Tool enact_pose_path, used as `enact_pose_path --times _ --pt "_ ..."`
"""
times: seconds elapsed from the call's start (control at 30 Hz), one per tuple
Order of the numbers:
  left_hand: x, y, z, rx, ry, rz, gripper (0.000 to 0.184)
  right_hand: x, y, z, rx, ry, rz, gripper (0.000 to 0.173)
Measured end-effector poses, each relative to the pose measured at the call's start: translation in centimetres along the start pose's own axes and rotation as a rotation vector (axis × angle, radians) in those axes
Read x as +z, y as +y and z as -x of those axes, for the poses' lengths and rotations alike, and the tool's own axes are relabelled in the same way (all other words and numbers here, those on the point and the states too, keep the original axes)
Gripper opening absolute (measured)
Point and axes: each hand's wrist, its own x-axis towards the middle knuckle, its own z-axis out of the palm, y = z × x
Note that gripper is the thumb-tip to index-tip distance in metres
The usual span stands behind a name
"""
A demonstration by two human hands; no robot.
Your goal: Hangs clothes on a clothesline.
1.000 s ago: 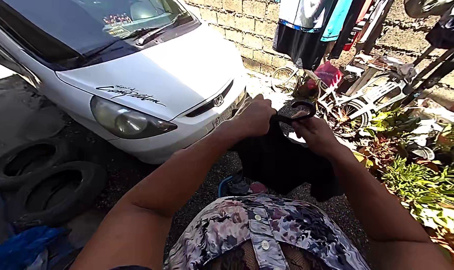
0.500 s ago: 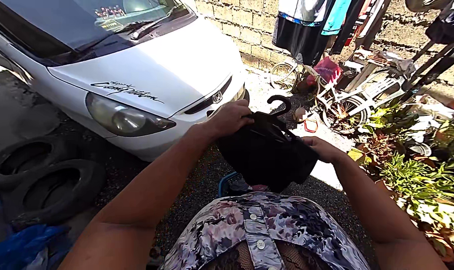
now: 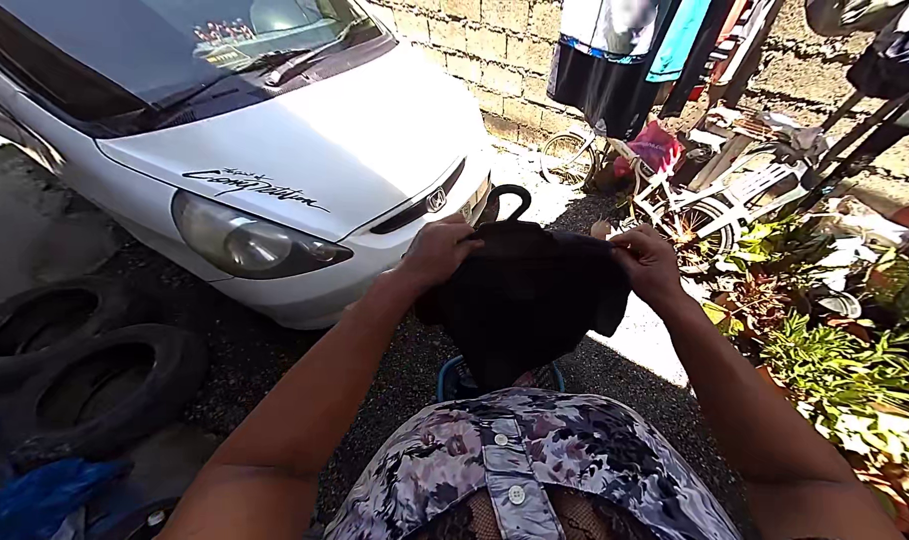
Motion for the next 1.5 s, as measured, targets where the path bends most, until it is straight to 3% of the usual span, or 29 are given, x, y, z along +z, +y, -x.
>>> enact_pose_path --times 0.13,0.23,0.4,0.57,0.63,0.73,0.83,0.97,1.13,1.2,1.33,1.5 --pt "-0.2 0.3 -0.3 0.068 -0.024 0.041 0.021 -1.7 -0.6 -0.9 0.151 -0.056 -0.117 0.022" --pt "0.0 0.3 -0.7 0.127 -0.010 0.059 0.022 -2.4 -1.4 -2.2 0.164 -0.044 -0.065 0.025" --pt "1.0 0.3 -1.2 0.061 0.103 0.117 0.024 -1.9 -2.3 -1.7 -0.031 -0.085 0.101 0.030" --pt "0.2 0.6 -1.5 -0.016 0.031 0.124 0.023 -0.4 -1.8 -0.9 -0.266 -0.084 0.159 0.019" --pt "-0.8 1.0 -1.8 -0.013 -0.017 0.142 0.021 -0.1 -1.4 -0.9 -0.248 -0.039 0.143 0.017" --pt "-2.8 0.2 -2.0 -0.047 -0.123 0.189 0.040 -0.9 -1.7 -1.3 -0.207 0.013 0.140 0.017" --pt "-3.6 -0.9 -1.2 -0.048 -0.092 0.210 0.021 -2.2 -2.4 -1.8 -0.152 0.002 0.131 0.018" --pt "-3.0 -0.3 -1.6 -0.112 -0.033 0.183 0.022 -3.1 -2.4 -2.7 -0.068 -0.060 0.044 0.018" --pt "-3.2 -0.1 -1.5 -0.128 0.070 0.317 0.017 -4.7 -0.2 -2.1 0.051 -0.197 -0.318 0.050" --pt "-4.0 -0.3 -2.5 -0.108 0.055 0.299 0.025 -4.8 -0.5 -2.2 0.032 -0.156 -0.435 0.046" --pt "-5.2 0.6 -5.9 -0.075 0.108 0.134 0.033 -4.8 -1.2 -3.9 -0.150 0.046 -0.493 0.020" --pt "-5.5 1.8 -10.6 -0.122 0.434 -0.109 0.057 -9.4 -3.4 -11.0 -0.268 0.258 -0.283 0.018"
